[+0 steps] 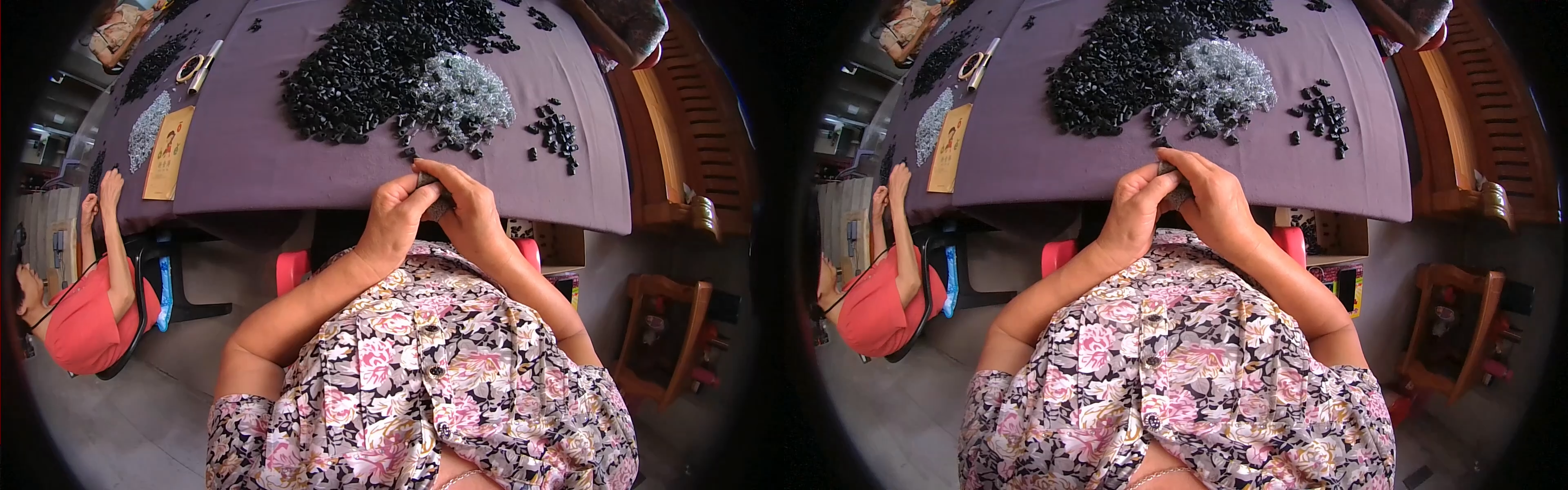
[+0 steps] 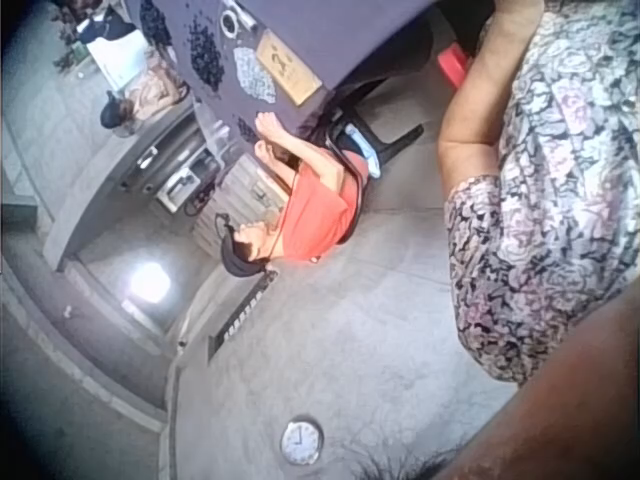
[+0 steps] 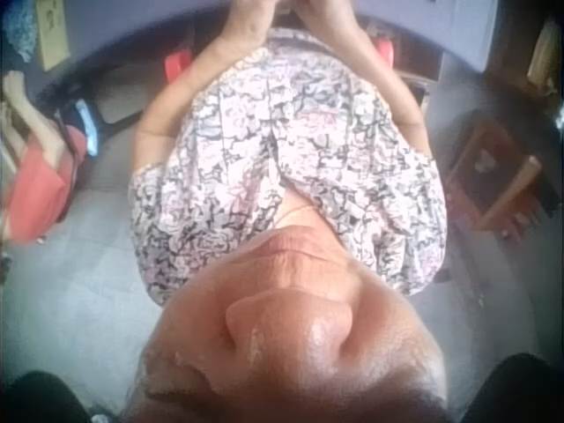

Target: The person assembles cord locks by picking up plastic components and metal springs from piles on a table and fitting them together by hand.

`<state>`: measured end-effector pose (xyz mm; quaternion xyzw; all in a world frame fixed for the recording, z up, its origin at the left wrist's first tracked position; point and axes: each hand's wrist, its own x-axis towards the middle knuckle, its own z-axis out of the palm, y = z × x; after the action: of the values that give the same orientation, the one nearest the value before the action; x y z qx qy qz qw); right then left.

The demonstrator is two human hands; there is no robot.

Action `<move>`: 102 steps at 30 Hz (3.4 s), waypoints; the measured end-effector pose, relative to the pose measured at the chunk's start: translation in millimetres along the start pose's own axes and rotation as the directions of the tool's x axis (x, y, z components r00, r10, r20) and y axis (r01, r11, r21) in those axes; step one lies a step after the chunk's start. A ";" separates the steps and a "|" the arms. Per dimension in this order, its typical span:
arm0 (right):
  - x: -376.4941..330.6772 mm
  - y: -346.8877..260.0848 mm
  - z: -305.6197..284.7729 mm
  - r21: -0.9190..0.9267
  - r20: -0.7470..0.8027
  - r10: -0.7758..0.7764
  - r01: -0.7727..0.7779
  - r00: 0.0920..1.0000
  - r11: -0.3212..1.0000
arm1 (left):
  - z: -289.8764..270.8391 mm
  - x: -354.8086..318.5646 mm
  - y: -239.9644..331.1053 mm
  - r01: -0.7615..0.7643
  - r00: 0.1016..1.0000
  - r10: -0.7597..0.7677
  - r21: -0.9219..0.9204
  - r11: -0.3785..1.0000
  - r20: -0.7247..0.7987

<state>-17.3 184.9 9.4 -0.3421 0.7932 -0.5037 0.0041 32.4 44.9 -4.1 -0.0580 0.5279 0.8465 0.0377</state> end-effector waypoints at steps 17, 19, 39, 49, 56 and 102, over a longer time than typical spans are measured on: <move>-2.7 5.1 -5.3 0.015 0.031 0.025 -0.025 0.999 1.000 | -2.0 0.9 4.6 0.020 0.996 -0.034 0.175 0.984 0.080; -3.6 6.9 -5.8 0.014 0.047 0.031 -0.031 0.998 0.999 | -2.6 -0.1 7.2 0.032 0.995 -0.048 0.174 0.984 0.087; -11.3 21.9 12.1 0.011 -0.009 -0.144 0.144 0.990 0.990 | -4.4 -10.5 1.8 0.056 0.993 -0.069 0.131 0.990 0.091; -7.6 21.1 10.7 0.229 0.016 -0.044 0.039 0.999 0.973 | -3.3 -11.5 6.3 0.061 0.992 -0.068 0.069 0.996 0.103; -9.9 25.8 11.8 0.293 -0.027 0.002 0.006 1.000 0.956 | 0.2 -11.9 4.6 0.054 0.991 -0.061 0.064 0.997 0.123; 30.6 -7.1 -27.7 -0.048 -0.311 -0.225 0.222 0.923 0.974 | 61.0 27.1 38.0 0.063 0.995 -0.090 -0.401 0.914 -0.049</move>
<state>-46.6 188.4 39.1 -0.3456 0.7425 -0.5442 -0.1820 -2.7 83.0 52.5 -0.1133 0.3426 0.9317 0.0408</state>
